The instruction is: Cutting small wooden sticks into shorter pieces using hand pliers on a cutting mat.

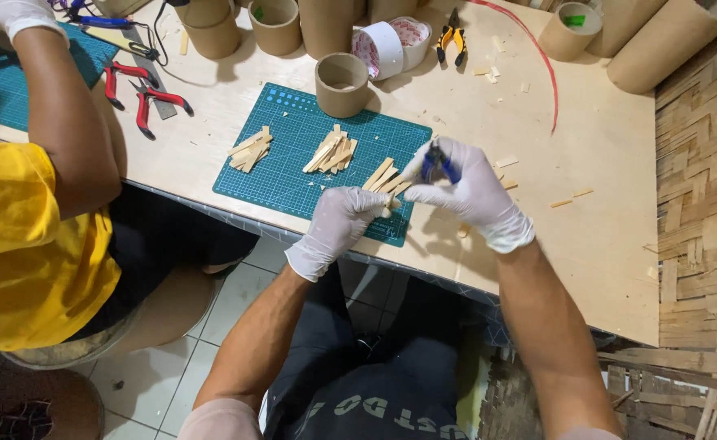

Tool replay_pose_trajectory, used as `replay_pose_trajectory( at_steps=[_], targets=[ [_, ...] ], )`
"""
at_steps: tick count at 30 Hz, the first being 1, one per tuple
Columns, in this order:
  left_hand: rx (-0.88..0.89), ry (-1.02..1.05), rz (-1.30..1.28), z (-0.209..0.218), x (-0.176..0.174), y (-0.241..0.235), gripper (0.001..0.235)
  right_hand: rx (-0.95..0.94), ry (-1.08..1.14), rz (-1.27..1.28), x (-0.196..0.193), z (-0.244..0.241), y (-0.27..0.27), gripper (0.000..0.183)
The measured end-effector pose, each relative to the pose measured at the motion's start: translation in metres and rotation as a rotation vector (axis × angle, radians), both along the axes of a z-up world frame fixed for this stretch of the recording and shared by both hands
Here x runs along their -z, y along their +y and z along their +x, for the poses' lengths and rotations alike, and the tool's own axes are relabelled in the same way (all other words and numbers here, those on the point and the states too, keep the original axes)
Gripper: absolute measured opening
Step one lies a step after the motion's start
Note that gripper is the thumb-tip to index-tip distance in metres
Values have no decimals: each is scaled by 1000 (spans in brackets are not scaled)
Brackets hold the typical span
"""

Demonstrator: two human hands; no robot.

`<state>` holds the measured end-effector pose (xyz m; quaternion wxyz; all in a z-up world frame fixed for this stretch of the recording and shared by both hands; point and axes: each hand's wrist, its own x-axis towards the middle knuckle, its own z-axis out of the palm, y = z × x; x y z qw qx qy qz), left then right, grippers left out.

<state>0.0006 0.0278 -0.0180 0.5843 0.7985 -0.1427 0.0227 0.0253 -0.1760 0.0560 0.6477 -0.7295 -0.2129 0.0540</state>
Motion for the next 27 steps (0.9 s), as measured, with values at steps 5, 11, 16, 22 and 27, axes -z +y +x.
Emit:
replay_pose_trajectory(
  at_steps=[5, 11, 16, 22, 27],
  targets=[
    [-36, -58, 178, 6, 28, 2, 24, 165, 15, -26, 33, -26, 14, 42],
    [-115, -152, 327, -4, 23, -3, 25, 324, -7, 14, 47, -36, 27, 35],
    [-178, -285, 353, -23, 10, -3, 25, 373, 5, 110, 33, -45, 32, 35],
    [-208, -326, 323, -49, -22, 3, 17, 352, 95, 229, 0, -64, 42, 44],
    [-225, -315, 287, -70, -52, 13, 16, 266, 189, 342, -20, -78, 58, 74]
  ],
)
